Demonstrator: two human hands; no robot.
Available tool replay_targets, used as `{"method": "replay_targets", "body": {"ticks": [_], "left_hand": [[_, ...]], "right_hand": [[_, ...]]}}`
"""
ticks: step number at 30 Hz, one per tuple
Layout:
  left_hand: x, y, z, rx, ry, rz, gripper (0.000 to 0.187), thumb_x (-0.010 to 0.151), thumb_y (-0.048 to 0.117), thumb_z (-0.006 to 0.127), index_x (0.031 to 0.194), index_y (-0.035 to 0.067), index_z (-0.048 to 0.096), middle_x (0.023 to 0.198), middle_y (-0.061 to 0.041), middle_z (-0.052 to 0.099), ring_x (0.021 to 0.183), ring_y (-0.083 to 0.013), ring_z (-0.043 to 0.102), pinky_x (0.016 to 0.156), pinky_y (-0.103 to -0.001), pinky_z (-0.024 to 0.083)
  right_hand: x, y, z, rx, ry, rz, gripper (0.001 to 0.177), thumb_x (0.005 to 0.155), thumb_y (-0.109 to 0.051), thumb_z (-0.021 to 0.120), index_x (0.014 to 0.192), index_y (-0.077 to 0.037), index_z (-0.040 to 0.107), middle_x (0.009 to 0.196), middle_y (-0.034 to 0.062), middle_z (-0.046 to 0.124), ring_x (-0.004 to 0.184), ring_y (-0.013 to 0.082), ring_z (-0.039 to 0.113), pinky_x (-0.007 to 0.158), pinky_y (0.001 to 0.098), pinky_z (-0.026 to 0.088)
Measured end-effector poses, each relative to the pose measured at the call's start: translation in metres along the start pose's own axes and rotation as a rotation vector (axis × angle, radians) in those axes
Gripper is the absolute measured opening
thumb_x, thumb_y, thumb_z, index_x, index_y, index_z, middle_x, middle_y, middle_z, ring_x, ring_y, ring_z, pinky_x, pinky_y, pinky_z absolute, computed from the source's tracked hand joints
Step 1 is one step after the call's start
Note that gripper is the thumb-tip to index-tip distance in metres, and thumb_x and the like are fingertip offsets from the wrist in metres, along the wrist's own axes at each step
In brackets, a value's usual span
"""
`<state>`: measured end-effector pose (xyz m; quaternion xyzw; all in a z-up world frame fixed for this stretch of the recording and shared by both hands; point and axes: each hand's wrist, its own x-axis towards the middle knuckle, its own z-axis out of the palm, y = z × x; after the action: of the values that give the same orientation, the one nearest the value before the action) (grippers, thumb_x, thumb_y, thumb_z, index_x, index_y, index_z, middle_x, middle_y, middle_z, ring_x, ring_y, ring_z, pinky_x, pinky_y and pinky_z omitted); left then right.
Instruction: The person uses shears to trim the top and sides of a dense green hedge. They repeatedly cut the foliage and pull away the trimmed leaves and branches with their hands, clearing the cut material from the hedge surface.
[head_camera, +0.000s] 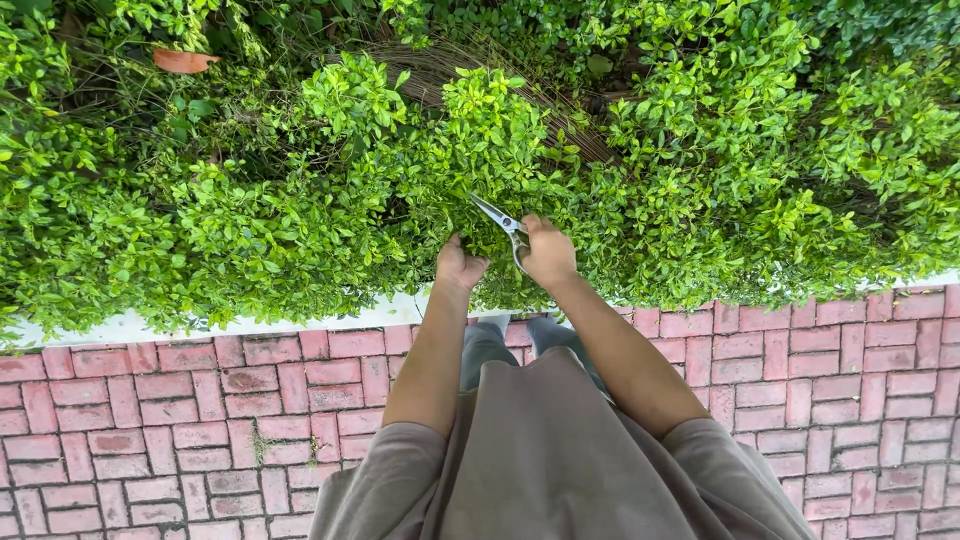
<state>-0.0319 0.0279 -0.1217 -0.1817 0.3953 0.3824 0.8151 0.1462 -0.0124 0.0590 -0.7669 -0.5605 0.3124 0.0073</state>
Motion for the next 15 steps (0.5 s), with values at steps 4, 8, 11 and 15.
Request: {"method": "replay_targets", "body": {"ticks": [4, 8, 11, 15], "left_hand": [[-0.014, -0.004, 0.015, 0.083, 0.146, -0.004, 0.042, 0.111, 0.03, 0.027, 0.144, 0.01, 0.045, 0.15, -0.014, 0.053, 0.134, -0.0349, 0.053, 0.113, -0.056, 0.033], [-0.015, -0.007, 0.012, 0.097, 0.105, 0.026, 0.044, 0.11, 0.029, 0.03, 0.146, 0.008, 0.046, 0.152, -0.015, 0.053, 0.133, -0.0344, 0.054, 0.116, -0.056, 0.036], [-0.011, -0.008, 0.008, 0.109, 0.095, 0.038, 0.044, 0.11, 0.028, 0.03, 0.146, 0.008, 0.046, 0.154, -0.014, 0.051, 0.134, -0.0343, 0.053, 0.115, -0.057, 0.036], [0.008, -0.016, -0.009, 0.278, 0.189, 0.079, 0.045, 0.11, 0.028, 0.033, 0.153, 0.016, 0.042, 0.15, 0.0, 0.041, 0.126, -0.0296, 0.057, 0.104, -0.057, 0.036]], "right_hand": [[0.003, -0.012, -0.022, 0.097, 0.119, -0.099, 0.051, 0.079, -0.012, 0.07, 0.127, -0.012, 0.054, 0.118, 0.0162, 0.065, 0.106, 0.0379, 0.067, 0.091, 0.0488, 0.055], [0.022, -0.024, -0.032, -0.112, 0.098, -0.214, 0.053, 0.071, -0.021, 0.077, 0.118, -0.009, 0.056, 0.112, 0.0207, 0.066, 0.102, 0.0416, 0.068, 0.085, 0.0531, 0.055], [0.034, -0.019, -0.03, -0.196, -0.078, -0.105, 0.035, 0.091, -0.017, 0.068, 0.123, -0.011, 0.057, 0.121, 0.0162, 0.066, 0.109, 0.0361, 0.068, 0.095, 0.0478, 0.055], [0.028, -0.033, -0.062, -0.21, -0.043, -0.196, 0.055, 0.075, -0.015, 0.077, 0.125, -0.008, 0.055, 0.122, 0.0159, 0.061, 0.12, 0.0332, 0.059, 0.101, 0.0466, 0.048]]}}
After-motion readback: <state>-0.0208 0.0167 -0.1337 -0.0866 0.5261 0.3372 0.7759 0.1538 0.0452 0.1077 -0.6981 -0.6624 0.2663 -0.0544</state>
